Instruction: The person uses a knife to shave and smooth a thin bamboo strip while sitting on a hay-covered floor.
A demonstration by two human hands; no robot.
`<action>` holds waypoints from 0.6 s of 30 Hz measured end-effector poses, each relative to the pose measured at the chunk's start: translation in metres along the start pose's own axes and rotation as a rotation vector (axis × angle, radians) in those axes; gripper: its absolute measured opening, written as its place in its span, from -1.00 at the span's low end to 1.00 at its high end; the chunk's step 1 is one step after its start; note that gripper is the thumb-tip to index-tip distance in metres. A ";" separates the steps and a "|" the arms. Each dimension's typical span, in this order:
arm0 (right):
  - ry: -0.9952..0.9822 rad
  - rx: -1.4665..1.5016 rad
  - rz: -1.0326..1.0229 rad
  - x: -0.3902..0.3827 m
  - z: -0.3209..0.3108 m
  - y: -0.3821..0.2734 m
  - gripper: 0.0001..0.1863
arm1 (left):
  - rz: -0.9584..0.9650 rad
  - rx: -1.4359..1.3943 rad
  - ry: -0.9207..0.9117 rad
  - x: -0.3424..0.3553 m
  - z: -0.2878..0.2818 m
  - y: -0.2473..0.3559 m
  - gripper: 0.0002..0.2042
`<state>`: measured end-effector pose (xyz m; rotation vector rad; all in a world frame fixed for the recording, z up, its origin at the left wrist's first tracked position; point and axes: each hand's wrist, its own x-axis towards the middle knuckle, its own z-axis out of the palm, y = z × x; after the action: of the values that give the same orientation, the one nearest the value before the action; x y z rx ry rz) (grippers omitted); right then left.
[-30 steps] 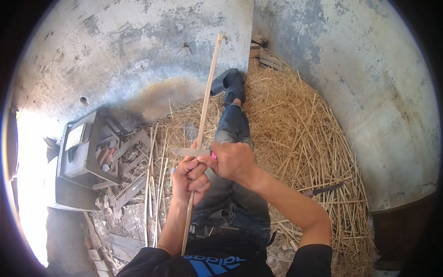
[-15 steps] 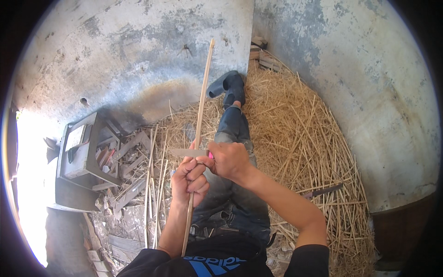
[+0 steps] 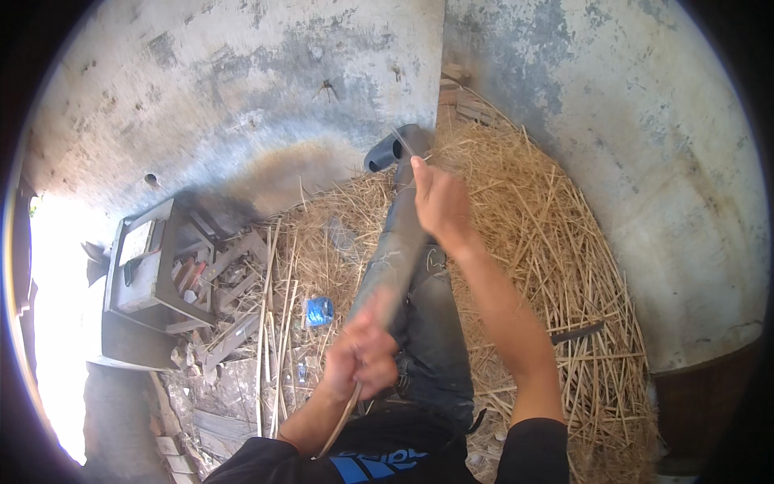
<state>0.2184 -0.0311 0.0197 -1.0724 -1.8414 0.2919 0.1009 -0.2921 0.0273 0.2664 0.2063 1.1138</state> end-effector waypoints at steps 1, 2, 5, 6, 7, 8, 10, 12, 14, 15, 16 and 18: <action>-0.069 -0.086 0.065 0.013 -0.011 0.004 -0.26 | -0.108 0.126 -0.058 -0.008 0.006 -0.009 -0.39; -0.066 -0.084 0.065 0.022 -0.014 0.012 -0.26 | -0.217 0.098 -0.192 -0.011 0.012 -0.029 -0.40; -0.078 -0.285 0.107 0.030 -0.020 0.045 -0.18 | -0.347 0.084 -0.306 0.000 0.021 -0.056 -0.41; -0.078 -0.180 0.174 0.032 -0.028 0.058 -0.18 | -0.367 0.102 -0.291 0.005 0.022 -0.060 -0.40; -0.072 -0.078 0.243 0.034 -0.037 0.068 -0.17 | -0.375 0.105 -0.301 0.009 0.021 -0.056 -0.40; -0.070 -0.065 0.235 0.035 -0.041 0.061 -0.17 | -0.316 0.036 -0.232 0.012 0.017 -0.043 -0.40; -0.054 0.585 0.650 0.025 -0.060 0.043 -0.22 | -0.204 -0.082 -0.172 0.012 0.012 -0.024 -0.40; 0.010 0.923 0.688 0.020 -0.079 0.031 -0.28 | -0.128 -0.147 -0.189 0.012 0.006 -0.016 -0.41; 0.078 1.251 0.695 0.018 -0.101 0.014 -0.32 | -0.147 -0.139 -0.153 0.018 0.008 -0.019 -0.41; 0.032 1.322 0.597 0.017 -0.107 0.001 -0.36 | -0.161 -0.143 -0.099 0.020 0.009 -0.020 -0.42; -0.015 1.391 0.507 0.014 -0.110 -0.008 -0.38 | -0.166 -0.128 -0.099 0.024 0.008 -0.022 -0.44; 0.017 1.356 0.455 0.012 -0.118 -0.021 -0.44 | -0.128 -0.111 -0.104 0.022 0.005 -0.020 -0.44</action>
<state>0.3018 -0.0626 0.1010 -0.4470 -0.9208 1.5090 0.1293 -0.2810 0.0252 0.2084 0.0674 0.9784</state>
